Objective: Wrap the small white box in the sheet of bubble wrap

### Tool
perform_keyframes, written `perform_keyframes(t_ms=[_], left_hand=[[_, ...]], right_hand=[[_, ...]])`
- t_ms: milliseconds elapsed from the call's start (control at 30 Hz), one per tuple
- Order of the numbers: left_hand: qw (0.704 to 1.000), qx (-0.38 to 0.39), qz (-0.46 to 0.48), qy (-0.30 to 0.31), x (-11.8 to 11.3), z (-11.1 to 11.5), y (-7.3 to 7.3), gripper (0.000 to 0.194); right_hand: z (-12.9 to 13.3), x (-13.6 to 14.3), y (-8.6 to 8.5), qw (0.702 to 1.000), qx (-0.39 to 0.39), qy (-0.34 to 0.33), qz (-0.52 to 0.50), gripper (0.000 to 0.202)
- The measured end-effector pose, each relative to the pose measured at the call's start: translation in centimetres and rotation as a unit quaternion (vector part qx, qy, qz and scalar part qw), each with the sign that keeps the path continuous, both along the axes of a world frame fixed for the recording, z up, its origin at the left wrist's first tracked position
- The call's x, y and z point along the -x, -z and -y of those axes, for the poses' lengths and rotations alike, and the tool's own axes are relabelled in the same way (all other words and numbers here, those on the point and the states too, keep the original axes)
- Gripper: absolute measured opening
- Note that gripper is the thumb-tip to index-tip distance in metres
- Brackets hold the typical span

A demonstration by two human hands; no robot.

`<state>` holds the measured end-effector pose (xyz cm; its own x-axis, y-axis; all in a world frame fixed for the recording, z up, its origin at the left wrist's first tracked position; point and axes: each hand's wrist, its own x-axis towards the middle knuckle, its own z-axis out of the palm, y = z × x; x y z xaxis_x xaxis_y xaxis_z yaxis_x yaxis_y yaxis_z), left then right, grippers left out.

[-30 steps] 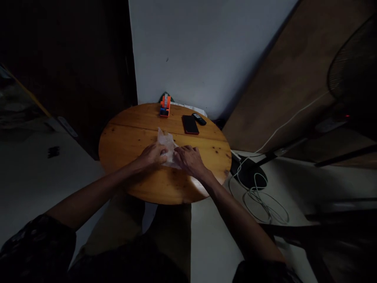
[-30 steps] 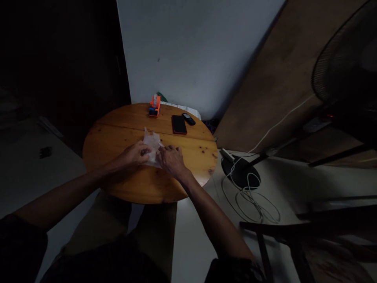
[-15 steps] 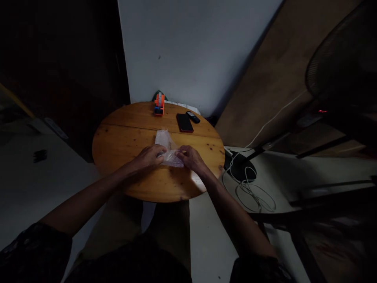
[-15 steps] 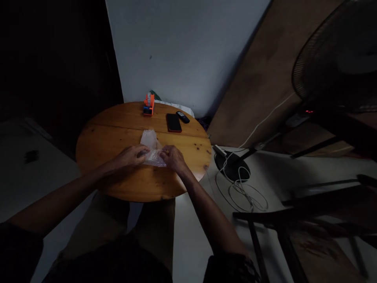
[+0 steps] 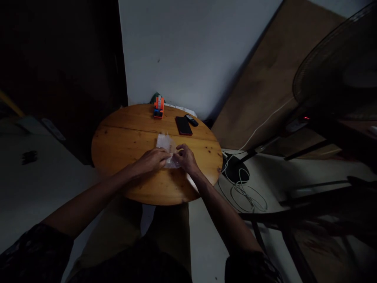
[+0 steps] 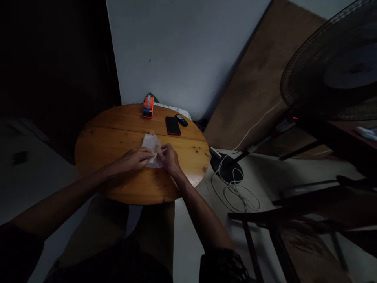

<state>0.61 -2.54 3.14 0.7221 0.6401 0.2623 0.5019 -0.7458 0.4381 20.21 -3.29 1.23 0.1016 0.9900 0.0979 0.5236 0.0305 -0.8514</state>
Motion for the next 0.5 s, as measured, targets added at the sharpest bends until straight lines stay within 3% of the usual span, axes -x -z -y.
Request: perform_keyframes(t_ms=[167,300,500], left_hand=[[0.998,-0.024,-0.051,-0.036,-0.3,0.3,-0.7,0.03],[0.997,-0.024,-0.057,-0.036,-0.4,0.4,-0.8,0.026],[0.999,-0.002,0.043,0.002,0.0,0.0,0.1,0.029]], right_hand=[[0.2,0.8,-0.3,0.976,0.024,-0.018,-0.217,0.055],[0.4,1.9,-0.7,0.967,0.027,-0.014,-0.255,0.061],[0.4,2.7,-1.3,0.965,0.047,-0.009,-0.257,0.058]])
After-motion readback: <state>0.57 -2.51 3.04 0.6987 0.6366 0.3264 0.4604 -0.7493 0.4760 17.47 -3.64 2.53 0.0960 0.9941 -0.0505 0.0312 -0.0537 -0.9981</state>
